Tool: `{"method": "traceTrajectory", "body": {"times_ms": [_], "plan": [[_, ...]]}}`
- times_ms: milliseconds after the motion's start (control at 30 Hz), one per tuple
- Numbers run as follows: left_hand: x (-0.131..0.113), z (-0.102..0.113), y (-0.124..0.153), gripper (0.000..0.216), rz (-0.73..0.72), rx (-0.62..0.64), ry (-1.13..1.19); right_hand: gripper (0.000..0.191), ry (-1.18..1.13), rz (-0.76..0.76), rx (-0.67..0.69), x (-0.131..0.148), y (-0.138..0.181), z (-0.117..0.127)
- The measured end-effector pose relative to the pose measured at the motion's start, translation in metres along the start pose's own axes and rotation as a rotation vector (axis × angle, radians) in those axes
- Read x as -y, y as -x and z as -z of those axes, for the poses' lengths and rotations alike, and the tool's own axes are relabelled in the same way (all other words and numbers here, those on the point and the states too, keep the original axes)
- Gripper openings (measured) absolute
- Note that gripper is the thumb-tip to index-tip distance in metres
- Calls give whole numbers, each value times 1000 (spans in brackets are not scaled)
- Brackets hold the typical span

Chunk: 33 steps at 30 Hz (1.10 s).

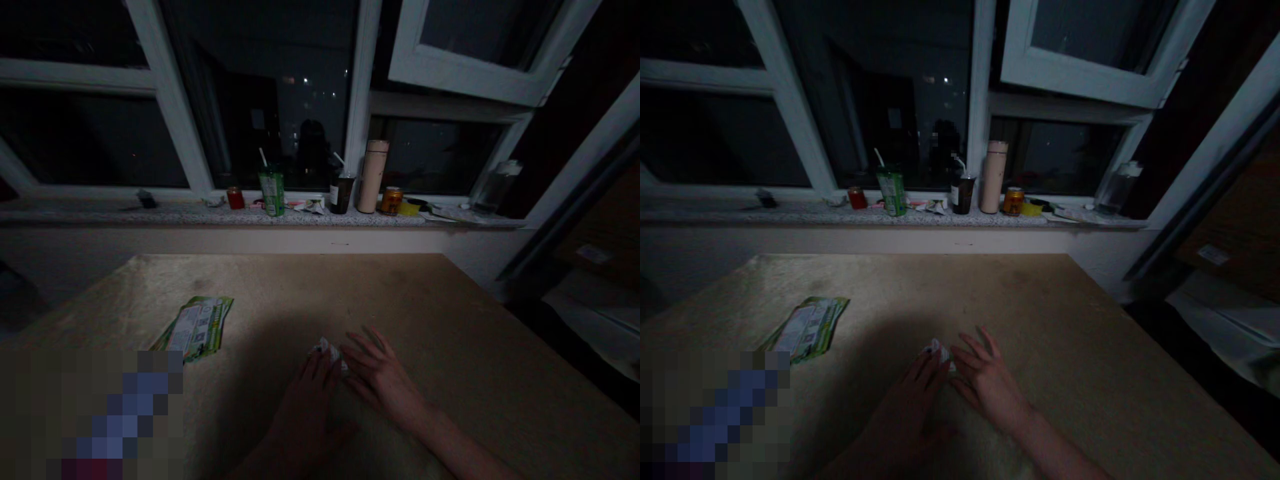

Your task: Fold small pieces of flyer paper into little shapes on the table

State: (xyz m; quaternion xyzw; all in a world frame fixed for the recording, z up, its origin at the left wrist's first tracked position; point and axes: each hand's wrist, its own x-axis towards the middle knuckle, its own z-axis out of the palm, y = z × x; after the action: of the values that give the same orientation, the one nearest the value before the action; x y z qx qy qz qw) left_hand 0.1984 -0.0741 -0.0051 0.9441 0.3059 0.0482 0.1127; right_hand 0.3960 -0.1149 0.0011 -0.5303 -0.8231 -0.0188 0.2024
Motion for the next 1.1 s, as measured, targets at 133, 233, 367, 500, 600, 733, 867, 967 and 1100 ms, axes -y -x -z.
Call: {"method": "traceTrajectory", "body": {"times_ms": [133, 233, 367, 500, 600, 733, 867, 967, 1100], "plan": [[7, 2, -2, 60, -49, -50, -20, 25, -16, 3, -19, -4, -2, -6], [22, 10, -5, 51, -89, -51, 36, 22, -28, -3, -67, -5, -3, -11], [47, 18, -10, 45, -53, -109, 276, 21, -66, -2, -85, -3, -4, -11], [60, 21, -17, 31, -67, -126, 401, 18, -126, 3, -69, -1, -6, -9], [62, 21, -19, 25, -77, -121, 406, 18, -131, 28, -33, -2, -10, -10], [63, 21, -18, 23, -101, -109, 396, 18, -25, 111, -14, -3, -17, -12], [64, 21, -15, 27, -118, -112, 370, 14, 172, 210, -29, -1, -21, -17], [64, 23, -12, 28, -119, -123, 353, 15, 306, 297, -46, 0, -17, -23], [64, 26, -10, 34, -113, -138, 247, 22, 369, 327, -78, 0, -12, -31]]}}
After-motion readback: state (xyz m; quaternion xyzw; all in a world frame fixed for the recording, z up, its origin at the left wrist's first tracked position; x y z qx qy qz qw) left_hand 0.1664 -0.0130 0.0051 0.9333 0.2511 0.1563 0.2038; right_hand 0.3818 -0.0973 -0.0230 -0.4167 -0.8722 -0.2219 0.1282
